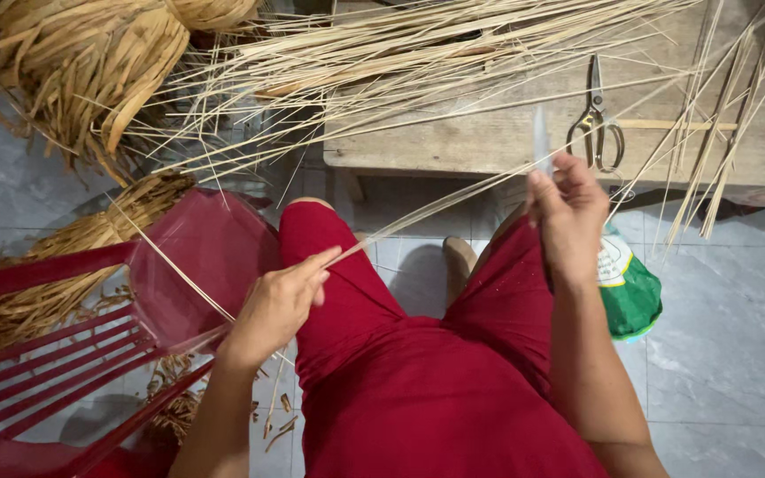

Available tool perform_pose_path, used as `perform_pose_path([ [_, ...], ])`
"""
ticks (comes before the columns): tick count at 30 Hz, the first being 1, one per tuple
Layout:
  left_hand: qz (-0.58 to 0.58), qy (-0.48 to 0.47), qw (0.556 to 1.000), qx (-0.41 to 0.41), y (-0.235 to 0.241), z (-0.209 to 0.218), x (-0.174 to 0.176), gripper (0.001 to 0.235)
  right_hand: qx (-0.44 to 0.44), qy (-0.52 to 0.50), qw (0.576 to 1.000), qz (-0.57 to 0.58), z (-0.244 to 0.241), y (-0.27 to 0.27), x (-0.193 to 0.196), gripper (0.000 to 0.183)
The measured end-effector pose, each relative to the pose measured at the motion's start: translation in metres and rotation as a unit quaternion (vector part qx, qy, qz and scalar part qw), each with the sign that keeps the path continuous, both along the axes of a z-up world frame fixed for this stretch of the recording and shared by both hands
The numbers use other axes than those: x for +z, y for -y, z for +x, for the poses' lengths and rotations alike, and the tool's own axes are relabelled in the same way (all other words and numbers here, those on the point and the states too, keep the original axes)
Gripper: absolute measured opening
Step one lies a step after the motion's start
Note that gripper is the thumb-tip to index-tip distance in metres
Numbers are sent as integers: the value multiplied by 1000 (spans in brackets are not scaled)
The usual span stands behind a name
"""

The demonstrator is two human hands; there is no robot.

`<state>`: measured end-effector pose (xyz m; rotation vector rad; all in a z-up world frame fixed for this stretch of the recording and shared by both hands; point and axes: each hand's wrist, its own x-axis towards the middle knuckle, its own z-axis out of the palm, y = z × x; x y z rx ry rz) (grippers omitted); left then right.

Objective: The person sits on the floor and uses a knife to shave thin bamboo strips, holding them against their leg for support. They repeatedly peel the strips to create fine strands, discarding the waste onto a nearby red chair.

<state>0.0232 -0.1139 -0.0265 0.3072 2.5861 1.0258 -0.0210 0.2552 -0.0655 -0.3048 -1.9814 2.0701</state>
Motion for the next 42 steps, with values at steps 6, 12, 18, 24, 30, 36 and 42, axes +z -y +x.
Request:
perform_pose_path([
  [6,142,-111,983,-23,-32,-1,-2,45,60,72,995,19,7,53,-15,24],
  [12,166,-141,976,-20,-86,-18,-20,34,139,99,985,-2,17,80,-23,30],
  [18,131,-110,985,-12,-99,-22,-31,32,137,112,984,5,13,70,-37,29],
  [24,109,-114,987,-19,-98,-23,-33,31,141,103,984,-27,11,71,-46,27],
  [30,105,-83,991,7,-96,-23,-31,32,155,109,982,19,6,76,-37,27],
  [36,96,-94,991,11,-94,-25,-28,32,166,130,977,10,2,77,-35,28],
  [42,99,-93,991,3,-97,-30,-25,32,166,105,981,-14,-4,70,-45,27],
])
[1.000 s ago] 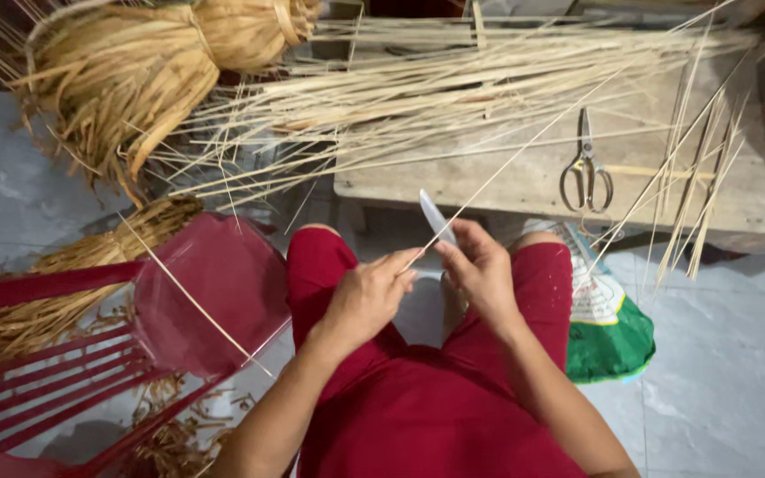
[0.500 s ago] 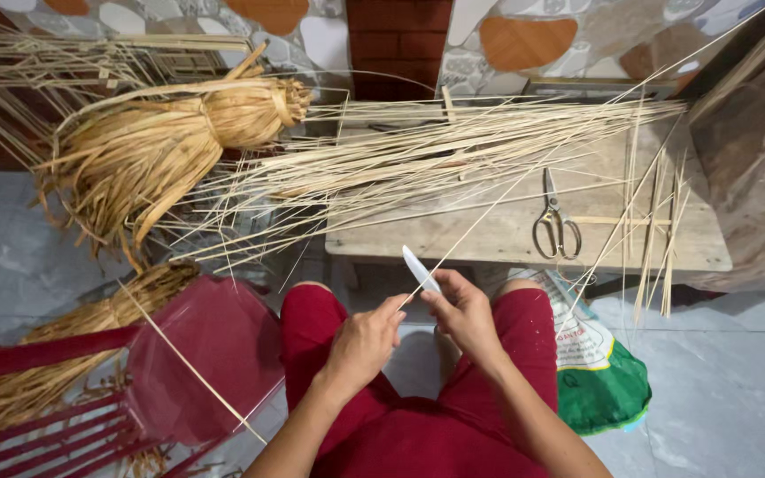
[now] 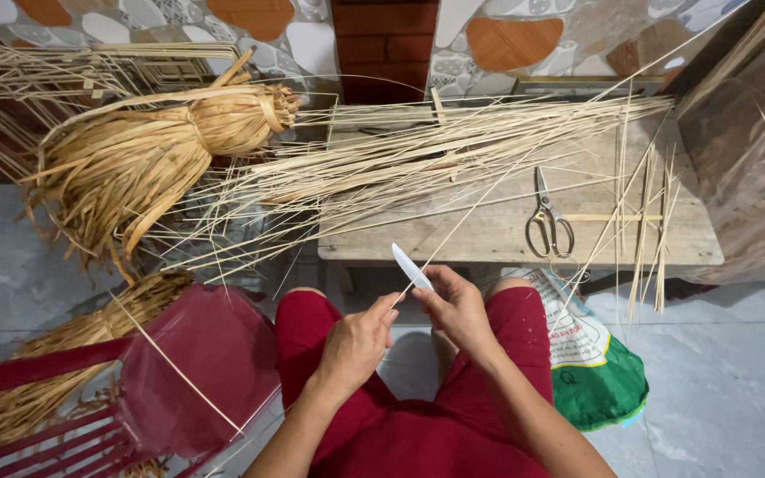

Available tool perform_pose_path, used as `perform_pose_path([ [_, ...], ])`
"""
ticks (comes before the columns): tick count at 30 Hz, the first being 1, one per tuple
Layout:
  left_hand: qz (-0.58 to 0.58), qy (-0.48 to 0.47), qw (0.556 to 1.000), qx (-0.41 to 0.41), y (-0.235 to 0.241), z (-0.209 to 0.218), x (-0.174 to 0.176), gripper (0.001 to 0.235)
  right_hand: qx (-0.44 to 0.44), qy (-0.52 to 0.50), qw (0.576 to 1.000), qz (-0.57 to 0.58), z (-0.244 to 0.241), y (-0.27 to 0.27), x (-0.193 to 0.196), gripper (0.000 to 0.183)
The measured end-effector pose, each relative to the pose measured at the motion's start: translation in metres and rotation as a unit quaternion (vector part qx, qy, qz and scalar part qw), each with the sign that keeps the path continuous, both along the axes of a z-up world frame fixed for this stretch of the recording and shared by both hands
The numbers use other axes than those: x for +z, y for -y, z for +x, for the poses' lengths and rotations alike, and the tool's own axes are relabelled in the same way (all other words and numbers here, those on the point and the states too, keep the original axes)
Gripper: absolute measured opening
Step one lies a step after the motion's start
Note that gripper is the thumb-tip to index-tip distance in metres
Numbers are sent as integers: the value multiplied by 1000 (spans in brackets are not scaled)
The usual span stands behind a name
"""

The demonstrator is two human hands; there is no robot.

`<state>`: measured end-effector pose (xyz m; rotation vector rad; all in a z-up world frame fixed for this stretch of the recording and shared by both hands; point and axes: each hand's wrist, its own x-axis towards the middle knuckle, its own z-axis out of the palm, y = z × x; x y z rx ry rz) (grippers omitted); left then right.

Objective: The person sits on the floor and uses a knife to shave thin bamboo strips, holding them against their leg for support. They repeatedly peel the strips to create fine strands, discarding the waste onto a nearby red chair.

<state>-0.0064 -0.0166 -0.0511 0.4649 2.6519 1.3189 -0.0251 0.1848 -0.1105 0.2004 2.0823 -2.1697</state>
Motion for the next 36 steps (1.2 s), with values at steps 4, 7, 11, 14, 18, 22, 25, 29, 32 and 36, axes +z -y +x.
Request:
perform_pose_path([
  [4,16,-22,1000,6,-4,-3,2,29,-12,23,1000,15,-1,-2,5,27],
  [7,9,-31,999,24,-7,-2,2,30,-36,53,998,0,-3,1,11,29],
  [11,19,-33,999,39,0,3,4,29,-2,-50,998,37,0,6,23,25],
  [14,22,-46,997,55,3,4,7,31,6,-72,997,40,2,11,41,27],
  [18,46,-37,997,53,8,8,22,29,-8,1,999,38,1,4,70,30],
  [22,46,-44,997,32,32,22,42,31,-43,-68,996,43,2,-15,82,29],
  [25,16,-35,999,12,38,25,45,33,-71,-66,993,61,-2,-34,84,27],
  [29,12,-7,999,39,63,39,42,36,-123,-81,989,28,-8,-57,78,27],
  [32,-65,27,997,23,84,42,42,35,-150,-95,984,15,-9,-68,76,24],
  [36,-38,199,979,7,83,30,46,51,-138,-93,986,13,-3,-60,71,23],
])
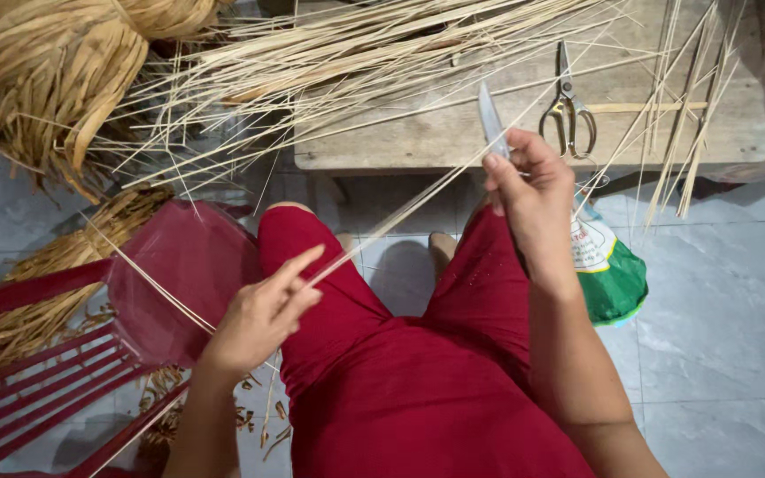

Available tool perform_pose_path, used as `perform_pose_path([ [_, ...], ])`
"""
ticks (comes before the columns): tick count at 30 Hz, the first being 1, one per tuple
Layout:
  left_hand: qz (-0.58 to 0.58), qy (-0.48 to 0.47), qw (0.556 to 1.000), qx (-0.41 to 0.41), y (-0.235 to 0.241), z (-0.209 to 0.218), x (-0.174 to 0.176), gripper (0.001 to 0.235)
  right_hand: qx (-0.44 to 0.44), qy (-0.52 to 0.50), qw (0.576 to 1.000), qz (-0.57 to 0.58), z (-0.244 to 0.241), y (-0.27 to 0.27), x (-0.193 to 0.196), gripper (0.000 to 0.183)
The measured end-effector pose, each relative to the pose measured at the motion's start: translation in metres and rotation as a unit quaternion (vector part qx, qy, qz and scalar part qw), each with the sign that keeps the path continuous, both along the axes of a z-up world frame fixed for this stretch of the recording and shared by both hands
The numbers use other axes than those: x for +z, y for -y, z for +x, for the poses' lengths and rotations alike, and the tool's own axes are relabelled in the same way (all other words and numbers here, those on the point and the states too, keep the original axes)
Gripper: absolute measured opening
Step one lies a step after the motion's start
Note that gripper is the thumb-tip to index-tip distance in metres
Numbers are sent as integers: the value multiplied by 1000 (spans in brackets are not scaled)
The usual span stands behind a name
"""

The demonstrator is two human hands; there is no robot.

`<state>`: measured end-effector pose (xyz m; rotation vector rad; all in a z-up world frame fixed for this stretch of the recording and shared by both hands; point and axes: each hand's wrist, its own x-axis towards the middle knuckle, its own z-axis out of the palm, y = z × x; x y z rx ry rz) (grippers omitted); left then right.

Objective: The person sits on the floor and uses a knife to shave thin bamboo strips, holding them against their leg for support. They repeatedly peel the strips to create fine strands, discarding the waste onto a nearby red chair.

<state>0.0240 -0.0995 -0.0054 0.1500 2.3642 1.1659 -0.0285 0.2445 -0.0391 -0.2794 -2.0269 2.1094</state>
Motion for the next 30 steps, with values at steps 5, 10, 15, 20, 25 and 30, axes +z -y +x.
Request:
perform_pose_path([
  [5,120,-102,985,-64,-54,-20,-3,60,41,10,999,20,7,29,-2,28],
  [10,148,-236,959,-59,-105,-38,-14,36,60,13,997,46,13,38,-3,30],
  [15,98,-240,965,-42,-105,-35,-19,33,47,28,997,61,8,24,-5,31],
  [20,88,-247,965,-25,-73,-19,-20,32,11,4,999,35,-4,0,-4,24],
  [25,79,-164,983,-7,-31,-1,-25,32,-19,2,999,47,-10,-29,5,22],
  [30,51,-111,992,-26,-7,2,-26,32,-23,-1,999,33,-10,-27,5,23],
])
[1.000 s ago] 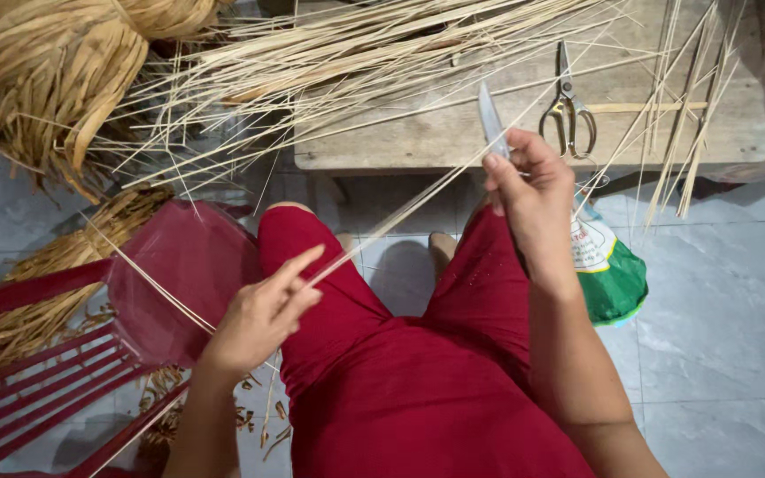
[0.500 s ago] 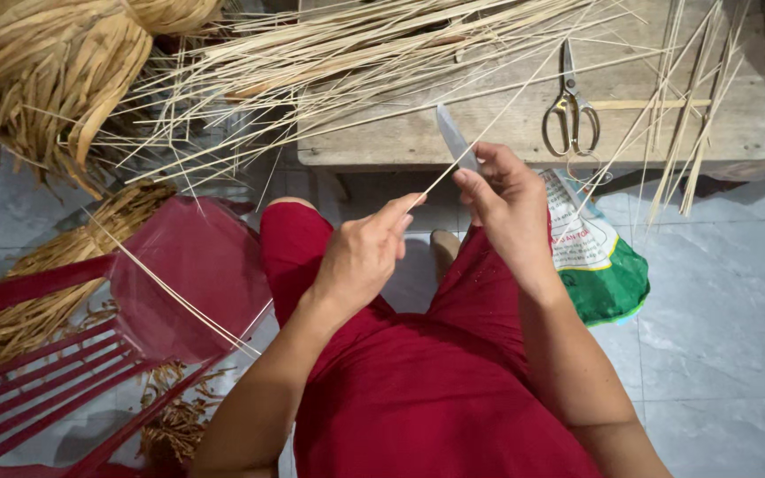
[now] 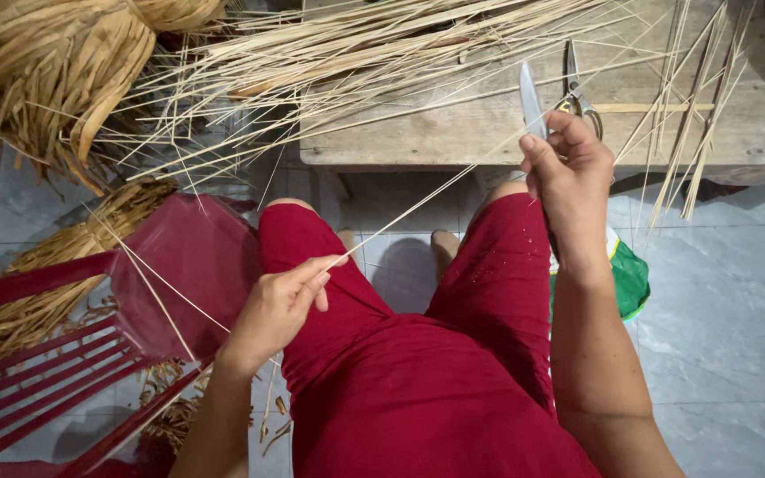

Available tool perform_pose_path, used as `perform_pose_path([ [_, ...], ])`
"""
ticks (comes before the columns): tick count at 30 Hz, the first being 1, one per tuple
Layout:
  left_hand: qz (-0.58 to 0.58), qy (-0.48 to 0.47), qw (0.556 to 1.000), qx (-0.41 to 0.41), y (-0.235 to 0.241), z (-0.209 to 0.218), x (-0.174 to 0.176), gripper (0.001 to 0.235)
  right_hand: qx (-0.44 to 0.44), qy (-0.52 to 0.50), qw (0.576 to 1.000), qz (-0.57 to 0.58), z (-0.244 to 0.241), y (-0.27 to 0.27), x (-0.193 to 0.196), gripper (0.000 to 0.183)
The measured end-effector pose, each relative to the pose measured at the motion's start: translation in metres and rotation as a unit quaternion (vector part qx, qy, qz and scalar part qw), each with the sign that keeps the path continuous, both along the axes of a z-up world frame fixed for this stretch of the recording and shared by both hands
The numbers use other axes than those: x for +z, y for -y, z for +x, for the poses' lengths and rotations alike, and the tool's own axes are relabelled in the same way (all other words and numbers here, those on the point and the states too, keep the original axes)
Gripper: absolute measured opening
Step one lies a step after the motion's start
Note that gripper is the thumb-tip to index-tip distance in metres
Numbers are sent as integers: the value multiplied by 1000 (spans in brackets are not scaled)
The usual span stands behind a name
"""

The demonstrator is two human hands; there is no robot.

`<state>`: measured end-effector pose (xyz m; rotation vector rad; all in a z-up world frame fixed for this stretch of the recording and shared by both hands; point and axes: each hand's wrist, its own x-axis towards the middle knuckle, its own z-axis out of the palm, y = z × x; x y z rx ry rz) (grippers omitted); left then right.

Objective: The person sits on the floor and uses a knife to shave thin bamboo strips, holding them against their leg for support. They repeatedly peel the strips to create fine strands, discarding the waste onto a nearby red chair.

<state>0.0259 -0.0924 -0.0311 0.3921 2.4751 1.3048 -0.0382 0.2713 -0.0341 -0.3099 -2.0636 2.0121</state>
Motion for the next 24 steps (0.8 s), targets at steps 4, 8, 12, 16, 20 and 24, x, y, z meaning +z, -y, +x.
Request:
perform_pose_path([
  [4,13,77,997,-1,-13,-7,10,42,9,10,999,30,2,8,-1,26],
  [8,76,-73,993,-49,-47,-16,9,39,29,5,1000,0,-1,17,-5,27],
  [12,47,-74,996,-24,-63,-23,8,32,23,6,1000,-1,-1,9,-6,26],
  [16,53,-78,996,-3,-56,-19,3,29,-21,-3,1000,3,-3,-9,-6,22],
  [20,54,-42,998,13,-41,-16,-2,29,-35,-13,999,16,-7,-30,-3,20],
  [24,48,-14,999,20,-32,-13,-2,29,-42,-24,999,10,-12,-48,-5,18],
])
